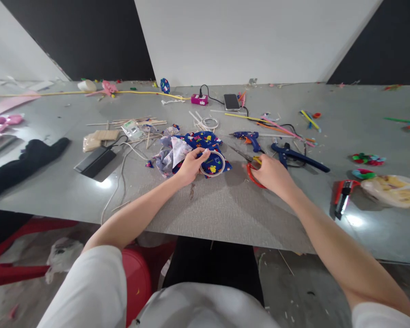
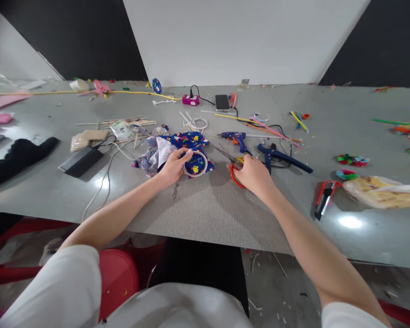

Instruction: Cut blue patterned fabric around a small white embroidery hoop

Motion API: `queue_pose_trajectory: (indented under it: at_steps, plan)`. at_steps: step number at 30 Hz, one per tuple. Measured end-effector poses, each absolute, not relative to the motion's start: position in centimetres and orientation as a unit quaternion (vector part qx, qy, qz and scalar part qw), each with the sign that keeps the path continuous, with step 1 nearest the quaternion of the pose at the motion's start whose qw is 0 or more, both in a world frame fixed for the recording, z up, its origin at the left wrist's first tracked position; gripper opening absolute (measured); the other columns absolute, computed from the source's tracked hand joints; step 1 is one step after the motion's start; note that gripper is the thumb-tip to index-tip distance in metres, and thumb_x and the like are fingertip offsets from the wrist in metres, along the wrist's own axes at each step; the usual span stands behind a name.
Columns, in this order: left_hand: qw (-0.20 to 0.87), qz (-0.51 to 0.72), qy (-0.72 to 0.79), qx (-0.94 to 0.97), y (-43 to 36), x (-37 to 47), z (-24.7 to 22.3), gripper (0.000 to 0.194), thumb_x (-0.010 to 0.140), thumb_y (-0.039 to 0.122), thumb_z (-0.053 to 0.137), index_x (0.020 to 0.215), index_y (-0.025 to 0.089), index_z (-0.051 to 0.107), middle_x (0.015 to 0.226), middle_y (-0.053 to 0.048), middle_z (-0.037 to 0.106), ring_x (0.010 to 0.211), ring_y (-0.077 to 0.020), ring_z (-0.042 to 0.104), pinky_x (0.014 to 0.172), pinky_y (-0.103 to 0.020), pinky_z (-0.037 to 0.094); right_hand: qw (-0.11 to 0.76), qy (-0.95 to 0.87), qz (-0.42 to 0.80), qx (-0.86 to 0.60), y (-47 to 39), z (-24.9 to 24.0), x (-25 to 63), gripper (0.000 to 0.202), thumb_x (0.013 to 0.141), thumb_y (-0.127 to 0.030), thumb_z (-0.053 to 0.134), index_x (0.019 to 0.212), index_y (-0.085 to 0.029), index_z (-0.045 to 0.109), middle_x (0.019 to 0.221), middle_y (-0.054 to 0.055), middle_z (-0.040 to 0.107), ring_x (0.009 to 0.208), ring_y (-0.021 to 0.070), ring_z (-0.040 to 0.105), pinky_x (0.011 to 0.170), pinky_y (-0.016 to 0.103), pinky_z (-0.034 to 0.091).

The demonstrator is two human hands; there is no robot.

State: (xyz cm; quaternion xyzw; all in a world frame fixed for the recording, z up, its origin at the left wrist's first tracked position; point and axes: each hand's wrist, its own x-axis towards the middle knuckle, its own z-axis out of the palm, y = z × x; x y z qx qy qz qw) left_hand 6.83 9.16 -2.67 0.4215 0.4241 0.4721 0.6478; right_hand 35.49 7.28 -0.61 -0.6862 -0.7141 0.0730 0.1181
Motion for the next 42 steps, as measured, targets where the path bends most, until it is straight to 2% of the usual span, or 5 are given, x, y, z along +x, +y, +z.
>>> queue_pose_trajectory:
  at_steps: [9, 16, 26, 33, 42]
  plan:
    - [0.519, 0.444, 0.418, 0.599, 7.7, 7.7, -2.9, 0.044, 0.087, 0.061, 0.075, 0.091, 0.017, 0.069, 0.083, 0.0, 0.067, 0.079, -0.0135, 0.062, 0.076, -0.025, 0.051, 0.289, -0.777, 0.125, -0.544, 5.3, 1.7, 34.5, 0.026, 0.097, -0.037, 0.058, 0.112, -0.018, 0.07, 0.122, 0.017, 0.073, 0.12, 0.0347, 0.067, 0.11, 0.05, 0.049]
    - [0.485, 0.424, 0.414, 0.643, 6.9, 8.1, -2.9, 0.046, 0.089, 0.063, 0.072, 0.092, 0.017, 0.07, 0.084, -0.001, 0.068, 0.078, -0.0147, 0.061, 0.072, -0.025, 0.049, 0.346, -0.655, 0.485, -0.465, 3.9, 0.3, 30.9, 0.043, 0.091, -0.064, 0.071, 0.101, -0.023, 0.069, 0.1, 0.007, 0.077, 0.09, 0.0248, 0.073, 0.082, 0.038, 0.059]
    - [0.713, 0.425, 0.389, 0.4, 7.1, 8.3, -2.8, 0.044, 0.088, 0.059, 0.077, 0.092, 0.017, 0.069, 0.079, -0.007, 0.073, 0.067, -0.0198, 0.07, 0.063, -0.034, 0.061, 0.429, -0.583, 0.447, -0.525, 4.6, -1.2, 31.2, 0.049, 0.081, -0.07, 0.077, 0.092, -0.022, 0.072, 0.088, 0.007, 0.077, 0.077, 0.023, 0.071, 0.068, 0.034, 0.058]
    - [0.733, 0.432, 0.367, 0.377, 7.5, 8.0, -2.5, 0.025, 0.086, 0.033, 0.083, 0.094, 0.012, 0.073, 0.075, -0.004, 0.069, 0.068, -0.0152, 0.068, 0.073, -0.037, 0.066, 0.454, -0.558, 0.418, -0.555, 5.4, -2.1, 31.9, 0.049, 0.082, -0.069, 0.076, 0.093, -0.022, 0.071, 0.078, 0.005, 0.074, 0.067, 0.0202, 0.066, 0.059, 0.031, 0.051]
    - [0.709, 0.447, 0.363, 0.407, 7.7, 8.0, -3.4, 0.029, 0.081, 0.036, 0.087, 0.086, 0.012, 0.071, 0.076, -0.002, 0.065, 0.069, -0.0114, 0.064, 0.072, -0.031, 0.065, 0.464, -0.556, 0.413, -0.552, 5.5, -2.2, 31.9, 0.046, 0.082, -0.065, 0.077, 0.095, -0.021, 0.072, 0.083, 0.006, 0.077, 0.074, 0.0222, 0.07, 0.066, 0.033, 0.054]
